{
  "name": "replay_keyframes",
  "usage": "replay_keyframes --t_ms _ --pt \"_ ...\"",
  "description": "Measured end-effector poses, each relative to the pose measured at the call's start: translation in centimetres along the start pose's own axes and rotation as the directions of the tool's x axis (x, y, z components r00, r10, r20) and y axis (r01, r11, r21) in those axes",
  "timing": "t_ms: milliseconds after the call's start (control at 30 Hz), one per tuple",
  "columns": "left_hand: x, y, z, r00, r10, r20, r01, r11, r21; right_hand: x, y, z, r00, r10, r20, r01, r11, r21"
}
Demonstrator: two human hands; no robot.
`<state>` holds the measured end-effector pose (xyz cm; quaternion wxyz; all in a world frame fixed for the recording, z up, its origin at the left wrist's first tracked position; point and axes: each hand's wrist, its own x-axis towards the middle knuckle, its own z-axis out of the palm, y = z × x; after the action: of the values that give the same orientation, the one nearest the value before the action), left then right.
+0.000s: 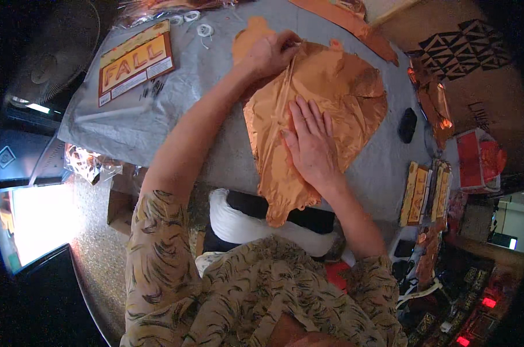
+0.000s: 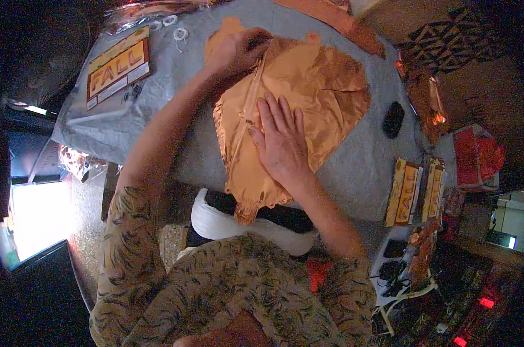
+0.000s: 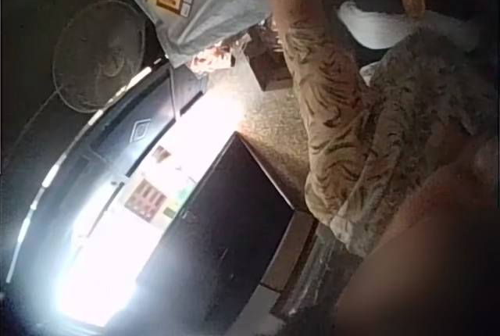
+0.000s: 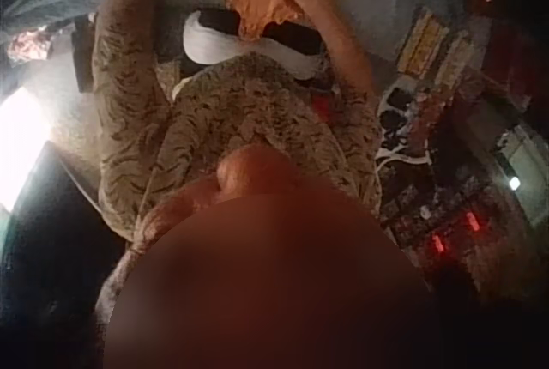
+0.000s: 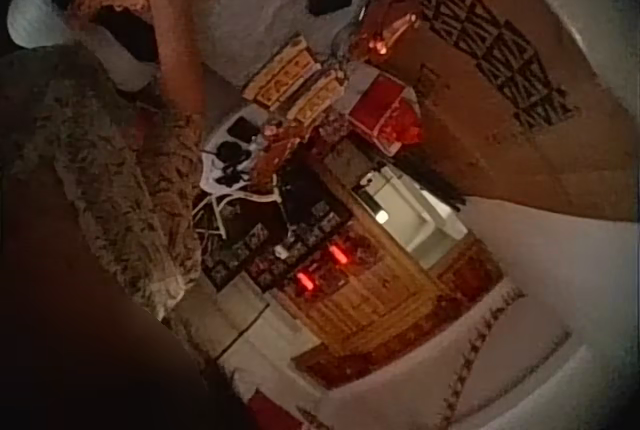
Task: Taking metallic fall-themed balloons out of packaging and flattening them on a table.
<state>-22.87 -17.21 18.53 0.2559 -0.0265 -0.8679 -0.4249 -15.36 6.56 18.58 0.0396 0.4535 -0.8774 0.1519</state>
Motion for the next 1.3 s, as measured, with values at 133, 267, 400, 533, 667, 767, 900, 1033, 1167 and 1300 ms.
replay_keyframes --t_ms 133,267,400,533,667,767,900,1033,1167,1300 --pt "-0.2 -0.2 0.6 0.998 -0.015 -0.055 0.017 0.999 0.045 0.0 -0.1 0.0 1.0 0.004 -0.004 -0.004 1.0 -0.006" --pt "-0.4 -0.2 0.8 0.996 -0.016 -0.092 0.014 1.0 -0.023 0.0 0.0 0.0 1.0 0.003 -0.006 -0.003 1.0 0.007" --pt "-0.3 -0.6 0.8 0.997 0.056 -0.054 -0.056 0.998 0.011 0.0 0.0 0.0 1.0 -0.006 -0.01 0.006 1.0 0.005" --pt "-0.3 -0.6 0.9 0.991 0.114 -0.065 -0.113 0.993 0.031 -0.1 0.1 0.1 1.0 0.0 -0.006 0.0 1.0 0.003" --pt "-0.2 -0.7 1.0 0.994 0.094 -0.047 -0.093 0.995 0.022 -0.1 0.1 0.1 1.0 0.009 -0.019 -0.009 1.0 0.003" --pt "-0.3 -0.7 0.9 0.993 0.106 -0.052 -0.106 0.994 -0.002 -0.2 0.1 -0.1 1.0 0.029 -0.011 -0.029 1.0 -0.003" --pt "-0.5 -0.4 0.4 0.995 0.096 -0.019 -0.095 0.993 0.067 -0.3 0.2 0.0 1.0 0.015 -0.008 -0.015 1.0 0.009" --pt "-0.2 0.8 0.1 0.997 0.073 -0.038 -0.073 0.997 0.016 -0.3 0.5 0.1 1.0 0.014 -0.016 -0.013 0.999 0.029" --pt "-0.2 -0.1 -2.7 0.963 -0.145 -0.226 0.125 0.987 -0.1 -0.2 0.0 0.2 1.0 0.02 0.005 -0.02 0.999 0.036" --pt "-2.8 -0.9 -7.2 0.978 -0.096 -0.188 0.166 0.901 0.402 -0.6 0.7 0.4 0.999 0.033 -0.019 -0.032 0.999 0.038"
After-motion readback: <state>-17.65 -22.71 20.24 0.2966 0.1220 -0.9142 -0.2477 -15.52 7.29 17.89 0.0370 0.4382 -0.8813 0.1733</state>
